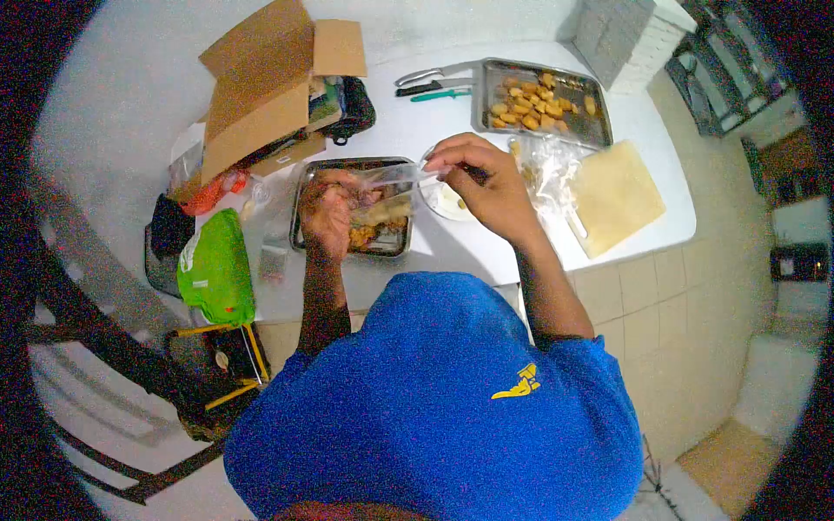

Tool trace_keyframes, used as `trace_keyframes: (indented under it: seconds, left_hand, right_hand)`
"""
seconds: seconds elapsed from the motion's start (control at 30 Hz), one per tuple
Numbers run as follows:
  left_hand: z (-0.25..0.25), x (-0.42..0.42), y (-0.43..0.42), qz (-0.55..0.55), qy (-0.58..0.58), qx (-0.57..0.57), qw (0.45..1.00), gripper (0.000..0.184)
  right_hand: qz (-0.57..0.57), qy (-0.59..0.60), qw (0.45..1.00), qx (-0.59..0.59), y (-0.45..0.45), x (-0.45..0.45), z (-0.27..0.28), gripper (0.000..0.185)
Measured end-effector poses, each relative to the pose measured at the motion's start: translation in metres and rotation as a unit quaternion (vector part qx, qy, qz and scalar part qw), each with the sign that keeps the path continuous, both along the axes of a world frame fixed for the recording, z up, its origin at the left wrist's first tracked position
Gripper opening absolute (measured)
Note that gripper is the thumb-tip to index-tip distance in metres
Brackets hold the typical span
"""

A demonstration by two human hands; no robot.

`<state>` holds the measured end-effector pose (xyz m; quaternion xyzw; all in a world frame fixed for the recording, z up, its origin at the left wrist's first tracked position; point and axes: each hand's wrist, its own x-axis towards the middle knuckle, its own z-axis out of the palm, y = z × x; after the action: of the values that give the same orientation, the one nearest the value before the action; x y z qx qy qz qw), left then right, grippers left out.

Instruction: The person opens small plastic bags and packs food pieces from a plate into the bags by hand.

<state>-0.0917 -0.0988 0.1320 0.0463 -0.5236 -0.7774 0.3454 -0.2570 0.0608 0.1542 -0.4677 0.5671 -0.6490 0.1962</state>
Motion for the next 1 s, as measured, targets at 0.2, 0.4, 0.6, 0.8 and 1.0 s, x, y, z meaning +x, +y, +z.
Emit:
trace_keyframes:
  seconds: [0.2, 0.4, 0.6, 0.8, 1.0]
  left_hand:
    - [-0.02, -0.011, 0.025, 0.071, -0.142, -0.156, 0.975, 0.007]
    - [-0.043, -0.023, 0.059, 0.054, -0.31, -0.226, 0.922, 0.01]
    - [-0.052, -0.041, 0.078, 0.01, -0.337, -0.147, 0.93, 0.013]
    - [-0.029, -0.069, 0.103, -0.005, -0.414, -0.241, 0.878, 0.016]
    - [-0.03, -0.095, 0.12, 0.021, -0.383, -0.385, 0.84, 0.01]
  right_hand:
    - [0.013, -0.06, 0.998, -0.012, 0.032, 0.006, -0.033, 0.013]
    - [-0.043, -0.062, 0.994, 0.077, 0.059, 0.006, -0.081, 0.014]
    - [-0.032, -0.105, 0.988, 0.108, 0.097, -0.015, -0.092, 0.009]
    - [-0.066, 0.098, 0.986, 0.115, 0.121, -0.044, -0.075, 0.01]
    - [-0.061, 0.06, 0.986, 0.143, 0.145, -0.071, -0.074, 0.01]
